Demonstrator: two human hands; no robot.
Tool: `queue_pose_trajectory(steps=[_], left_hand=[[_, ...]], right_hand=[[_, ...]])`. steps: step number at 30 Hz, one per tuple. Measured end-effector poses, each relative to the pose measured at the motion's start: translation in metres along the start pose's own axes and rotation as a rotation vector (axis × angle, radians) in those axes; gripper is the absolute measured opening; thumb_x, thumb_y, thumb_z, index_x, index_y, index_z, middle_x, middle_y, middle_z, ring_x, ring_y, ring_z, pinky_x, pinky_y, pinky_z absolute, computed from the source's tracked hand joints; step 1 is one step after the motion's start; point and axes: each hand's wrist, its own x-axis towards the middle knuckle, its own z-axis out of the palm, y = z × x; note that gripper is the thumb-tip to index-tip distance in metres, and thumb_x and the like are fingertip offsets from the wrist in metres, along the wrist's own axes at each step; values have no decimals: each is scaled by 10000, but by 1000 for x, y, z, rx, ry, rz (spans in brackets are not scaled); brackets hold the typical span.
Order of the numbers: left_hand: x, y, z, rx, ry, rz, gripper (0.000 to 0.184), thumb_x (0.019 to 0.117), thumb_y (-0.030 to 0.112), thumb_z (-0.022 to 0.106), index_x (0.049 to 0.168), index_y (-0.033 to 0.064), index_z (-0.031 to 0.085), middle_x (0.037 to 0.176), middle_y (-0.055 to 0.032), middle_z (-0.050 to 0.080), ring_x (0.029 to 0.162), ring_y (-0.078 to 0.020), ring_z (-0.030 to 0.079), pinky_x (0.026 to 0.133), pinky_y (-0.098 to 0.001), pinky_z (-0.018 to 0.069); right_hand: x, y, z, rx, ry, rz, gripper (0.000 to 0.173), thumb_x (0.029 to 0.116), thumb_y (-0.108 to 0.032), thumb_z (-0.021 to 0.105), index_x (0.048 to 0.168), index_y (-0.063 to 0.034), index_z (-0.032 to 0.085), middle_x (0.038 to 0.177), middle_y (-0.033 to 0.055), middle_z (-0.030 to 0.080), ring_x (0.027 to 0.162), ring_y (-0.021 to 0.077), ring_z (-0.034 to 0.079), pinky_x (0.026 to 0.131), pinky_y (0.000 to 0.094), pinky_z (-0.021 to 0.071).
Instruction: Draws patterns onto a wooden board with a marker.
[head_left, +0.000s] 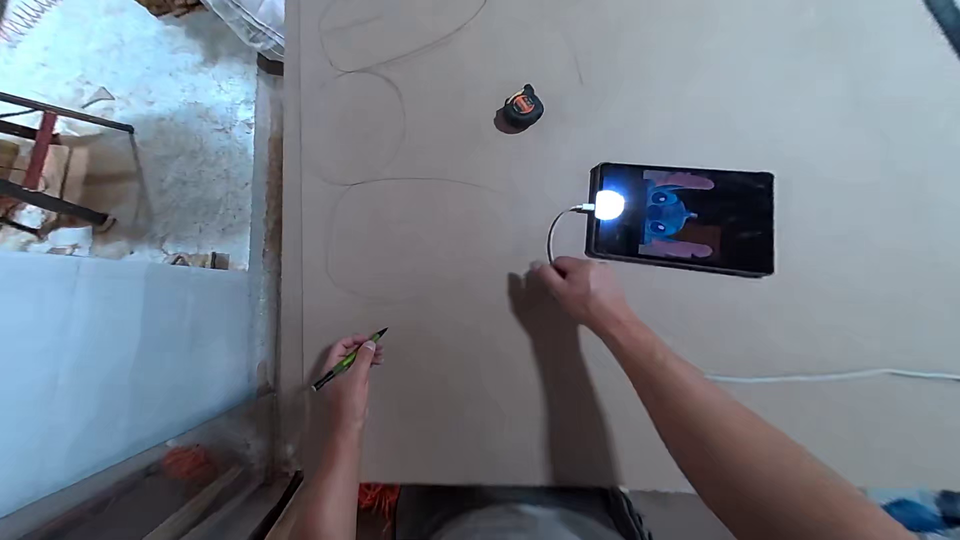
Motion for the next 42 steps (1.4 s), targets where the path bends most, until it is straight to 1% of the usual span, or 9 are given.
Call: queue_pose_trajectory(steps=[4,10,13,17,27,30,34,37,42], left_hand=[[73,0,29,-58,6,112,178,981,55,610,1116,-61,621,943,-209,741,814,-293,747,768,-418,639],[154,10,70,32,160,280,157,1007,102,594,1124,11,647,962,-137,757,831,-244,750,770,-381,639],[197,15,81,35,229,427,102,982,67,579,1038,2,635,870,-114,763,748,-205,752,694,-349,645],[228,30,95,62,337,424,80,980,74,584,1004,4,617,826,-112,752,706,-202,742,656,-336,637],[232,32,100,105,343,447,44,993,63,591,992,28,617,817,-95,755,679,-196,742,630,-330,638],[226,30,103,184,199,482,46,974,57,619,1013,33,630,853,-86,768,713,-190,754,632,-325,648],[210,30,98,186,-309,533,137,942,180,735,1039,92,698,919,-56,751,706,-170,717,602,-313,630],[202,32,96,177,-664,525,140,893,161,769,995,77,725,919,-29,735,731,-121,695,618,-270,615],[206,32,90,211,-913,516,85,874,146,759,925,86,729,899,-13,735,756,-108,709,632,-261,628]], right_hand=[[91,-59,40,201,15,-118,506,1041,-569,476,879,-158,724,705,12,688,651,193,682,630,519,564],[227,-133,62,510,335,-269,410,1070,-437,480,1008,-112,723,781,9,708,685,139,684,662,407,585],[247,-133,58,745,332,-292,368,1082,-408,493,993,-122,707,759,-43,686,654,82,677,619,318,607],[249,-132,55,883,357,-316,346,1100,-347,468,954,-125,688,712,-63,662,598,77,657,558,281,593],[253,-134,59,876,395,-337,322,1091,-310,487,900,-146,687,687,-75,659,569,63,652,511,258,578],[253,-134,58,871,396,-329,324,1092,-304,482,893,-149,684,679,-76,659,563,65,651,505,256,575],[255,-134,60,886,398,-351,324,1091,-287,489,878,-141,685,681,-67,662,567,69,648,521,257,572],[256,-133,60,886,402,-362,321,1079,-251,492,860,-134,694,668,-64,659,562,67,643,524,258,569],[257,-133,61,901,417,-385,332,1057,-156,497,793,-119,695,650,-40,651,553,80,632,520,262,556]])
